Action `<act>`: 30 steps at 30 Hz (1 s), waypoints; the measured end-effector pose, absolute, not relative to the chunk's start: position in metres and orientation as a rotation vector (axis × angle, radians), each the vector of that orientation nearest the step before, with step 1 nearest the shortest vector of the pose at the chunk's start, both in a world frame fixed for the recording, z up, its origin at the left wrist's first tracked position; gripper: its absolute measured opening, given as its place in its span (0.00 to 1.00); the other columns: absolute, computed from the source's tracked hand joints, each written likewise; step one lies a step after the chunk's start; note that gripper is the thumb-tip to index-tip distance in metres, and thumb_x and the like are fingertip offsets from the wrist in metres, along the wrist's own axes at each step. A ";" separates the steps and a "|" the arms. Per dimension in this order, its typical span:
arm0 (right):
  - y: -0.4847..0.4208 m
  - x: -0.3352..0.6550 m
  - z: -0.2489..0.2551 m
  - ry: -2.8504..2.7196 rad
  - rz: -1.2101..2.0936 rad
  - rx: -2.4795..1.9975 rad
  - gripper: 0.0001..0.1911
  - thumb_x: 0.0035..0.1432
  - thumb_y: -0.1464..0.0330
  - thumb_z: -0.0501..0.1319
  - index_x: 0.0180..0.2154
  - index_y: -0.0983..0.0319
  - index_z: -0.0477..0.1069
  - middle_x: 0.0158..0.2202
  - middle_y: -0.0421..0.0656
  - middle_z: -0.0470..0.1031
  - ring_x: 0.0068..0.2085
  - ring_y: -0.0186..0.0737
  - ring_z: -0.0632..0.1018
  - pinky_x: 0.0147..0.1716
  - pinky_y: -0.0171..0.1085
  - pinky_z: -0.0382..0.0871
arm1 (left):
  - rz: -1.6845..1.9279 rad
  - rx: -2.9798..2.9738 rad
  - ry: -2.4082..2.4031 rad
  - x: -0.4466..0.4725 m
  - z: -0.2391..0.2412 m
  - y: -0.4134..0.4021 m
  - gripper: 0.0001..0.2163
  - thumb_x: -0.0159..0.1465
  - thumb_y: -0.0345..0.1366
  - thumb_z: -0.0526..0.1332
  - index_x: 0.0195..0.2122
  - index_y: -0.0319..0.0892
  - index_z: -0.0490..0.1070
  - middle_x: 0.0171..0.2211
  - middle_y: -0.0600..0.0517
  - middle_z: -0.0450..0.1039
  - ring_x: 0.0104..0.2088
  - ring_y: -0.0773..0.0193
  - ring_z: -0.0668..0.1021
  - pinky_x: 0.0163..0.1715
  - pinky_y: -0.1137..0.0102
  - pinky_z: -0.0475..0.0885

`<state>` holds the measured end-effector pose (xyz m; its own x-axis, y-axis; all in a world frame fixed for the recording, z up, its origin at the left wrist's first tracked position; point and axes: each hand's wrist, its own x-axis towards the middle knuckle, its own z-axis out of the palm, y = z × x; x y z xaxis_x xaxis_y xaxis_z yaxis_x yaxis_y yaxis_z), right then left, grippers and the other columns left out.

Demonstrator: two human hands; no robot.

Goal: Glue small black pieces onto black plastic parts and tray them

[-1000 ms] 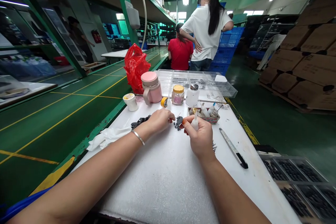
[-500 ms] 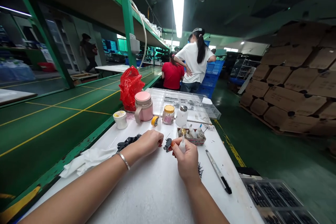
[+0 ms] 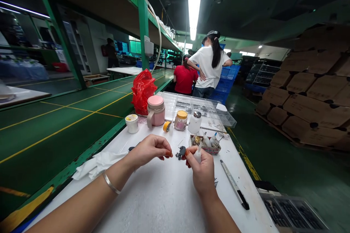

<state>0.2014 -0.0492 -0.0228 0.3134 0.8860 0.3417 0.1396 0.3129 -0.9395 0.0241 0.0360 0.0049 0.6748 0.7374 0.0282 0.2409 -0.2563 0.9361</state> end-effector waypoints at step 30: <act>-0.075 0.181 -0.016 -1.287 0.786 -1.163 0.11 0.58 0.65 0.63 0.25 0.62 0.74 0.22 0.41 0.73 0.24 0.36 0.69 0.22 0.35 0.62 | 0.675 0.637 0.376 0.025 -0.023 0.010 0.13 0.41 0.28 0.77 0.26 0.35 0.75 0.27 0.51 0.75 0.26 0.72 0.76 0.27 0.80 0.70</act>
<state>0.1808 -0.0748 -0.0157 0.1679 0.9377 0.3042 0.1577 0.2791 -0.9472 0.0247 0.0098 -0.0234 0.7257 0.6777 -0.1184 -0.4579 0.6042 0.6521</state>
